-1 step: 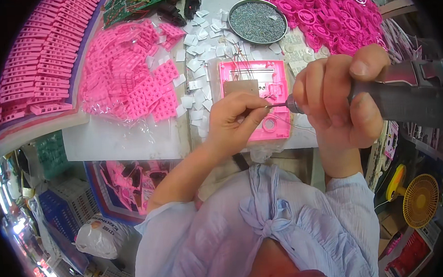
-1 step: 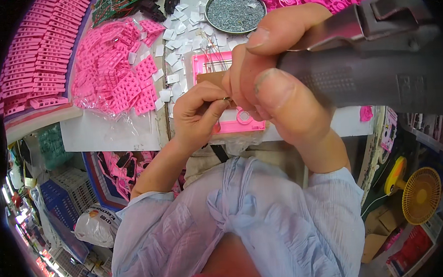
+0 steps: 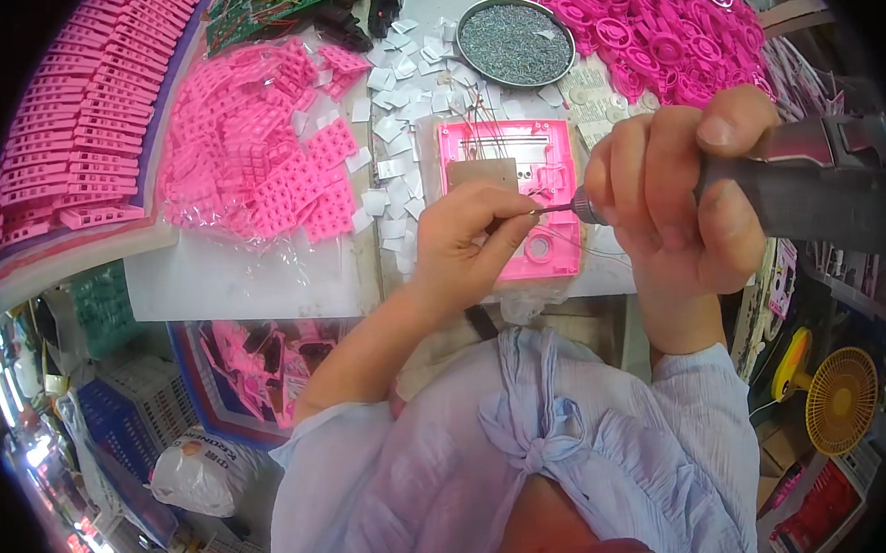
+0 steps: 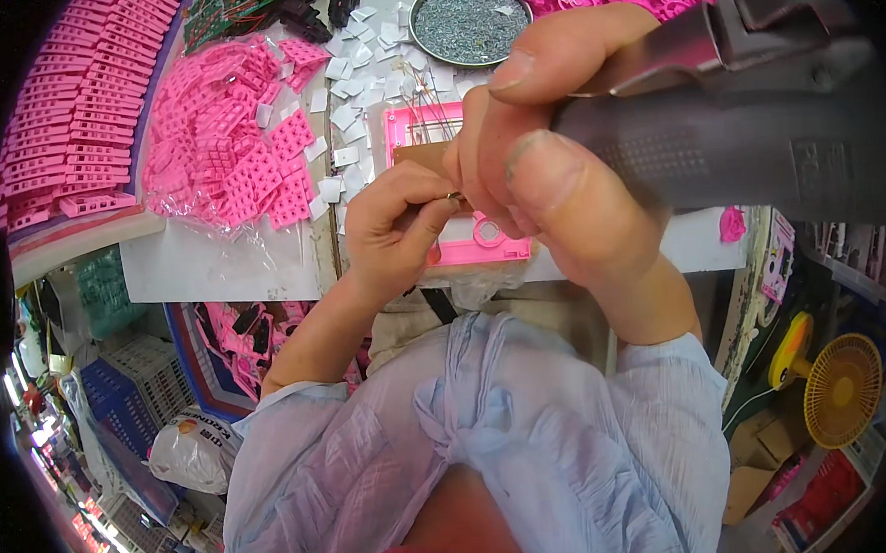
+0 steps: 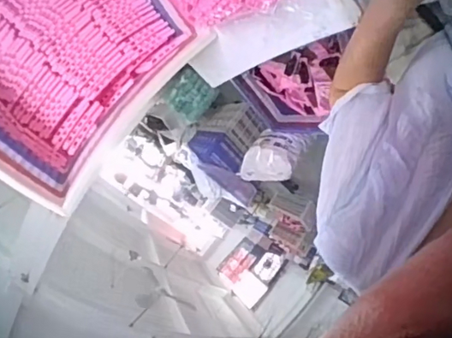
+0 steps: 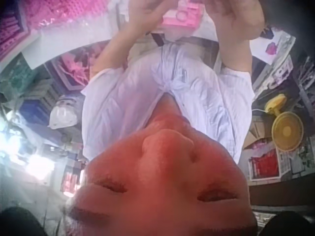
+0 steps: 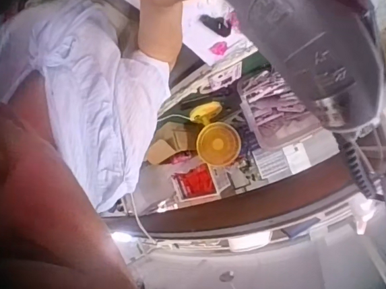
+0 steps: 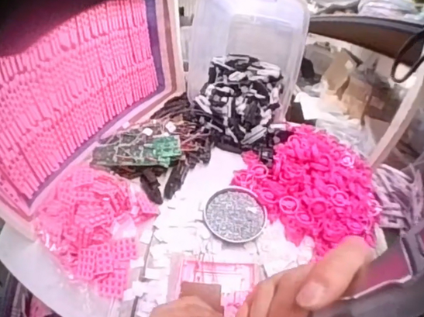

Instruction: Assembling internal components, including a circuit board and motor, into a pink toy housing using an electric screwdriver.

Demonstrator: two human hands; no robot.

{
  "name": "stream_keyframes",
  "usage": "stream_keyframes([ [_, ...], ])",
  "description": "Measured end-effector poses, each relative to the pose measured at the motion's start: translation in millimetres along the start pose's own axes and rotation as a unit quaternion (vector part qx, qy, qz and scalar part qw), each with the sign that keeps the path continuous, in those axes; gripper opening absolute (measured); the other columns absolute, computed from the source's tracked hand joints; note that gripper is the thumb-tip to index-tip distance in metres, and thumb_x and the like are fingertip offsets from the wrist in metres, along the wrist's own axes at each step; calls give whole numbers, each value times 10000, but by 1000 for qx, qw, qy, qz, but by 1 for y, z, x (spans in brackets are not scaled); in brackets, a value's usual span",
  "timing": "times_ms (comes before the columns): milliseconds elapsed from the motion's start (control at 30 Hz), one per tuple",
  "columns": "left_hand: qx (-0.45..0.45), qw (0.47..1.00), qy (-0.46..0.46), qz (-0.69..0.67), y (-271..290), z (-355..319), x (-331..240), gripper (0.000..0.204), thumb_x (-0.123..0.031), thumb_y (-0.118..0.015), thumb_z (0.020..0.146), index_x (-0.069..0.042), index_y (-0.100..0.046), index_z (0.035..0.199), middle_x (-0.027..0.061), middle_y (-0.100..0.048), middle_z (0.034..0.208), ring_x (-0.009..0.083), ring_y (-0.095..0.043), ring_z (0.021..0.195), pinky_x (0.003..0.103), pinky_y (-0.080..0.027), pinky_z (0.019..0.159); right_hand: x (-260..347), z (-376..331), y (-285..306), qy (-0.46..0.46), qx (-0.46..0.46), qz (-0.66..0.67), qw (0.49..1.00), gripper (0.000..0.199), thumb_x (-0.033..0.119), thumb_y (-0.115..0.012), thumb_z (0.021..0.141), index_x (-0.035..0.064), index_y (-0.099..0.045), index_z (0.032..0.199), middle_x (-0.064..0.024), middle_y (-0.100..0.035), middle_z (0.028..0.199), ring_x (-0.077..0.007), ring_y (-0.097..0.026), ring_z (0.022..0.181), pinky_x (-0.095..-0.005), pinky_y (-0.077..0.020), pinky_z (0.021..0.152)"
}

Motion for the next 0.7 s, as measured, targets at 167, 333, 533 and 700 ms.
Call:
stream_keyframes([
  [167, 27, 978, -42, 202, 10, 1, -12, 97, 19, -736, 864, 11, -694, 952, 70, -673, 767, 113, -612, 650, 257, -466, 585, -10, 0, 3, -8, -23, -24, 999, 309, 201, -559, 979, 133, -485, 1271, 24, -441, 625, -117, -436, 564, -309, -405, 574],
  [333, -10, 976, 149, 158, 51, -17, 8, 107, -25, -750, 888, 6, -658, 934, 41, -683, 765, 68, -621, 671, 237, -471, 574, -38, -10, 16, -30, -76, -55, 995, 292, 110, -556, 944, 81, -477, 1224, -4, -420, 610, -123, -396, 516, -302, -367, 515],
  [533, 92, 937, 36, 336, 33, 3, -1, 165, -129, -759, 862, -44, -618, 876, 64, -653, 844, 223, -649, 786, 358, -484, 699, -84, -28, 33, -49, -142, -34, 988, 212, 8, -689, 879, -3, -615, 1077, -36, -620, 876, -73, -543, 640, -228, -432, 550],
  [700, 156, 900, -102, 395, 9, -12, 2, 222, -193, -767, 793, -72, -587, 843, 41, -641, 1056, 269, -600, 998, 429, -411, 886, -89, -20, 28, -25, -93, -166, 982, 205, -21, -620, 898, 32, -525, 1073, -58, -562, 748, -106, -482, 579, -282, -422, 535],
])
Point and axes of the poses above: each hand's wrist, its own z-axis towards the middle knuckle, its own y-axis out of the back of the hand, x = y × z, the point moved 8 cm from there along z, towards the middle knuckle
